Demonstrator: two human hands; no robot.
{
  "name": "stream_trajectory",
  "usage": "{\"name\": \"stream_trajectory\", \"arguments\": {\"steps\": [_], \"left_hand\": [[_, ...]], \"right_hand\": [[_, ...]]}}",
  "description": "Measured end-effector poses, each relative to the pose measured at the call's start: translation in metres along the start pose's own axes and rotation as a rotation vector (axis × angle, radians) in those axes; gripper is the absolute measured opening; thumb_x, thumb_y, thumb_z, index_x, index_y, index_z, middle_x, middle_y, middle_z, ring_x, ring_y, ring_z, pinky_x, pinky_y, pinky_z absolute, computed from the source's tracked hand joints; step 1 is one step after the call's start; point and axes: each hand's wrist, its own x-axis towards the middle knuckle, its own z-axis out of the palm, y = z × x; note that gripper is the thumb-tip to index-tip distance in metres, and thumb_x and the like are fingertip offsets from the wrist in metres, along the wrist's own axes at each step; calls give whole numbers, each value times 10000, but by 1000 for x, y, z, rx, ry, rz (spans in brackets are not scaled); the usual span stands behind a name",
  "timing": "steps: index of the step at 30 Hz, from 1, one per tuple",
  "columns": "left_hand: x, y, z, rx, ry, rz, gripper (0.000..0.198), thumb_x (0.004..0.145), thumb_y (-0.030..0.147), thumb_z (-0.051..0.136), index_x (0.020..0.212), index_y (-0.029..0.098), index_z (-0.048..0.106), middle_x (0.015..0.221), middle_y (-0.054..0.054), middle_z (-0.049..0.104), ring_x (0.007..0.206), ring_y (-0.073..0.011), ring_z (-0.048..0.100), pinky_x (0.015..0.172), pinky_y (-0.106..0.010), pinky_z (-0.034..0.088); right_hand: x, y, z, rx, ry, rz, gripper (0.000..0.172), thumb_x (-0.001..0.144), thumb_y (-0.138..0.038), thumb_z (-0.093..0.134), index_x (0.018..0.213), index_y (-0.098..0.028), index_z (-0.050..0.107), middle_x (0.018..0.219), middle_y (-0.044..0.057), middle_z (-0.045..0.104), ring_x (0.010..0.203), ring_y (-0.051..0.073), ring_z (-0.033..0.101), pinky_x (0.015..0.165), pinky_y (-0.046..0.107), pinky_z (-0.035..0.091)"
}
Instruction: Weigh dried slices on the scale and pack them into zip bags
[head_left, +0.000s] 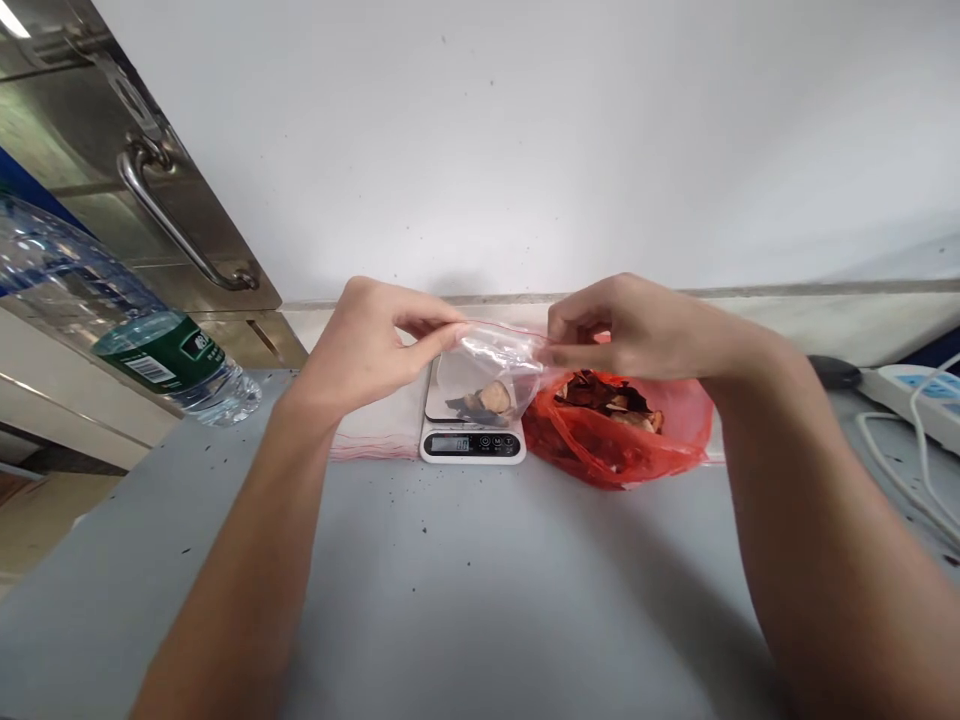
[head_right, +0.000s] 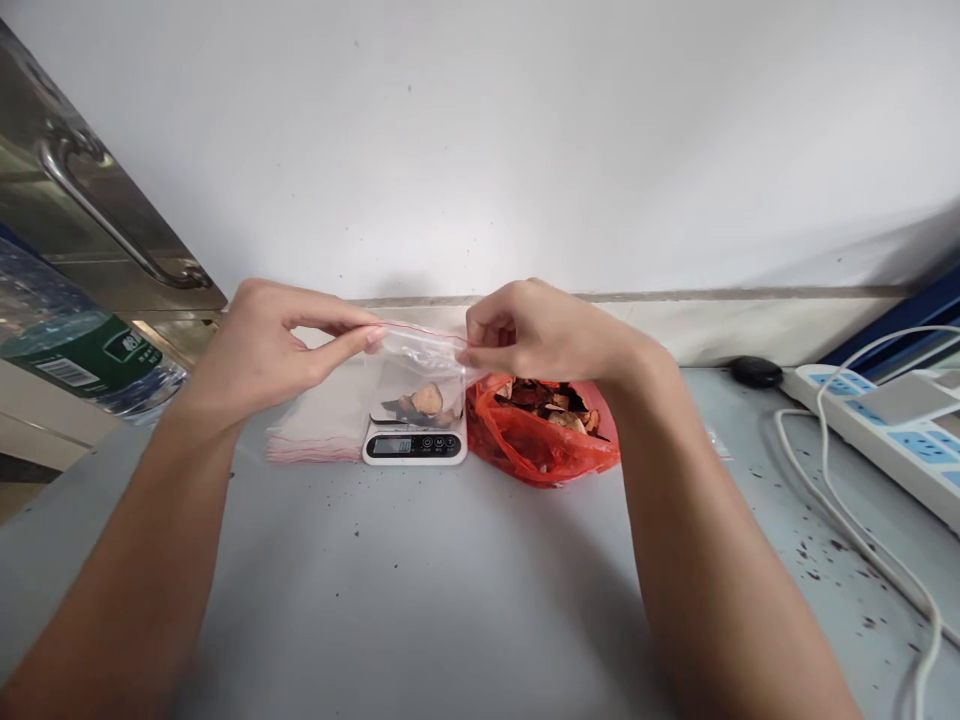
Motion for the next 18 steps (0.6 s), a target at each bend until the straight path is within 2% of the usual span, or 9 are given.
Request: {"name": "stream_trajectory", "arguments": {"steps": [3,6,9,12,14,15,16,18], "left_hand": [[1,6,12,5,66,63,166,920,334,695,815,305,820,878,10,838,801,-212,772,706,-307,593],[4,14,28,39,150,151,168,939,349,724,790,315,795,849,19,827,780,-196,768,746,-316,597],[10,24,40,30,359,222,100,921,313,771,828,279,781,816,24,811,732,-171,751,731,-299,597],[15,34,47,10,502,230,139,974,273,692,865,242,771,811,11,800,721,-163,745,710,-290,597],[17,40,51,15,481,216,229,1008,262,610,836,234,758,782,11,783,712,-162,737,699,-284,587],[18,42,54,11,427,206,253,1011,261,590,819,231,752,767,13,776,702,-161,728,691,-280,579],[19,44,57,2,340,195,266,1006,259,580,802,230,748,755,14,770,691,-160,717,680,-276,569],[21,46,66,-21,104,171,279,990,255,569,776,228,745,742,13,763,670,-163,693,653,-274,546]], "right_hand": [[1,-12,2,-35,-138,90,264,816,-389,750,678,-236,585,543,-53,482,479,113,398,470,291,290],[1,-20,4,-34,-142,124,77,823,-216,687,751,-228,661,601,-29,615,501,124,512,486,278,361],[-9,-16,-1,-27,-36,105,173,797,-106,579,688,-214,659,602,-13,659,509,121,543,506,273,398],[-33,0,-15,105,203,76,125,830,-248,597,762,-213,695,699,10,727,627,164,656,580,290,503],[-55,14,-25,184,439,90,173,833,-368,622,849,-217,706,853,44,784,778,215,734,689,334,583],[-67,22,-30,170,564,118,200,831,-399,624,876,-222,704,910,58,796,837,234,752,737,355,602],[-79,31,-33,103,684,166,205,832,-399,616,899,-227,705,937,67,801,869,248,762,767,370,607],[-101,52,-32,-152,845,318,230,844,-322,562,978,-231,725,900,76,805,858,269,768,781,398,603]]}}
